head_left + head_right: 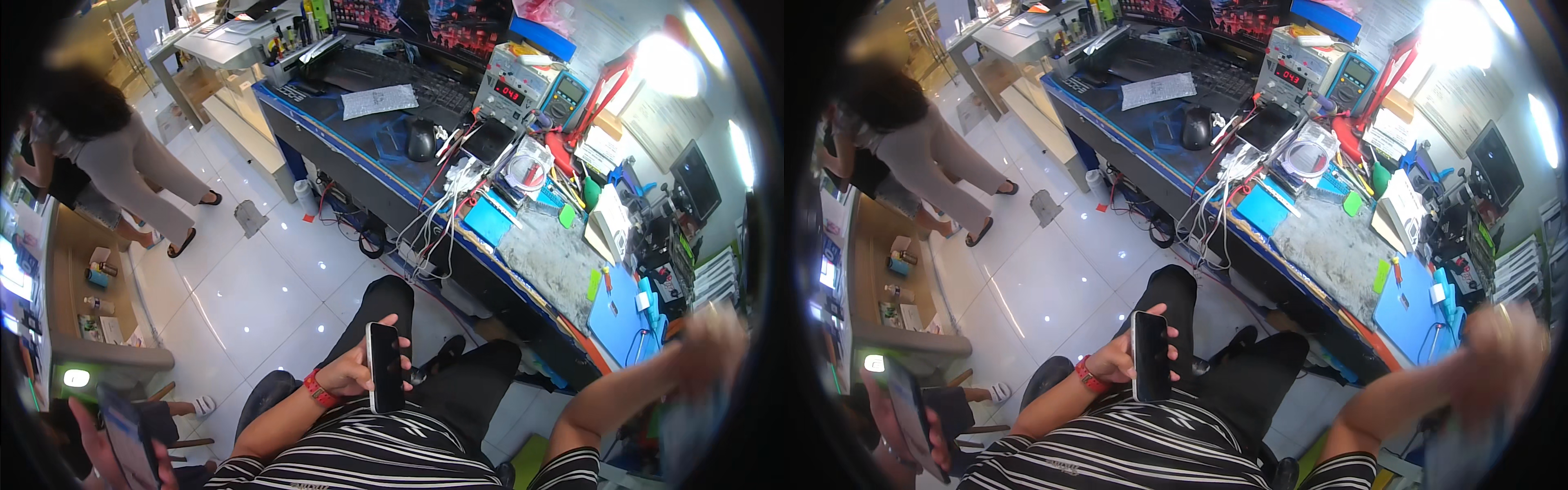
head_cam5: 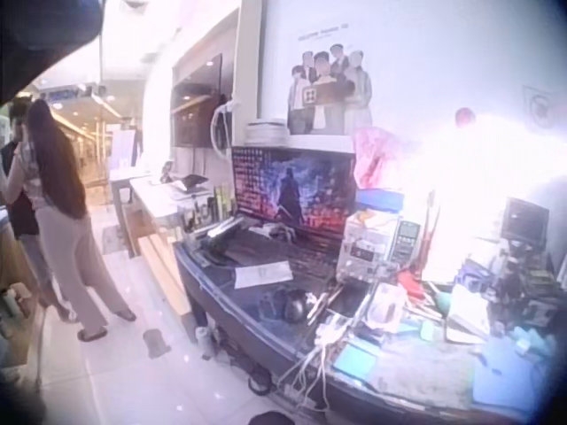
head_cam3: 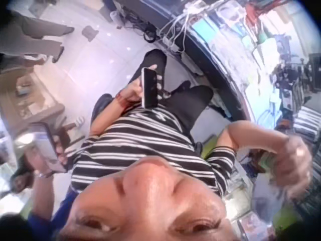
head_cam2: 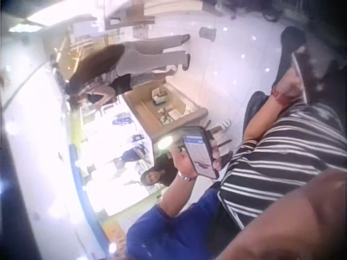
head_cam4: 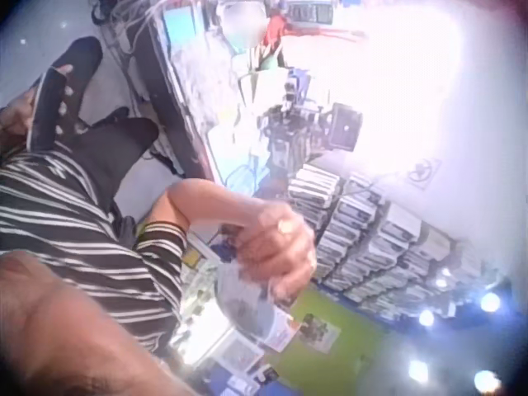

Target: The person unboxes a replacement part from bubble wrap and proceeds to remove the screen from a mobile phone using a tool and their hands.

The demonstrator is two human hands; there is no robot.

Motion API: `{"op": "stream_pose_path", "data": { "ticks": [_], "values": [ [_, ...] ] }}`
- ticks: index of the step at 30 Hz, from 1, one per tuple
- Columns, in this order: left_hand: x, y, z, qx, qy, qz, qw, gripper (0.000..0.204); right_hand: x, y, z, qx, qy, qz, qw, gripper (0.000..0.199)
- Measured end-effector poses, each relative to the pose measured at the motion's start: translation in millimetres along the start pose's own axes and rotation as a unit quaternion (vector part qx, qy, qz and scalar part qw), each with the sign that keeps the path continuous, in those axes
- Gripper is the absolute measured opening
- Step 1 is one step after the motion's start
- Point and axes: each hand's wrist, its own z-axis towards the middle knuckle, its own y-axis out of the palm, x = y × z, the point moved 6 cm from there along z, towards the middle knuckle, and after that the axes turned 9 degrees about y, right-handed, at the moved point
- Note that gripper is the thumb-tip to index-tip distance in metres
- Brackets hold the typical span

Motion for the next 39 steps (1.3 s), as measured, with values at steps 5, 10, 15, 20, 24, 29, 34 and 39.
{"op": "stream_pose_path", "data": {
  "ticks": [5,10,15,20,24,29,34,39],
  "values": [
    [32.8,-31.5,0.1,0.041,0.043,-0.004,0.998,0.128,228.3,-121.8,-69.7,0.466,0.504,-0.22,0.693,0.022],
    [52.9,-52.6,6.3,0.037,0.084,-0.065,0.994,0.123,364.3,-202.7,-56.3,0.467,0.53,-0.36,0.609,0.024],
    [66.4,-66.7,6.9,0.065,0.081,-0.079,0.991,0.126,464.4,-287.1,-63.7,0.491,0.549,-0.35,0.579,0.021],
    [79.4,-80.0,-0.5,0.099,0.094,-0.073,0.988,0.124,552.3,-316.2,-59.8,0.585,0.545,-0.046,0.599,0.014],
    [88.9,-82.9,-6.1,0.119,0.104,-0.081,0.984,0.125,621.4,-324.7,-50.6,0.591,0.547,0.042,0.592,0.017],
    [90.7,-86.8,-6.1,0.135,0.102,-0.079,0.982,0.124,652.2,-340.4,-35.2,0.635,0.515,0.025,0.574,0.03],
    [83.9,-79.4,0.5,0.118,0.088,-0.026,0.989,0.124,539.6,-281.4,-7.1,0.428,0.563,-0.305,0.638,0.041],
    [49.8,-52.5,21.8,0.119,0.023,-0.025,0.992,0.124,283.9,-98.5,-45.0,0.371,0.413,-0.492,0.671,0.05]
  ]
}}
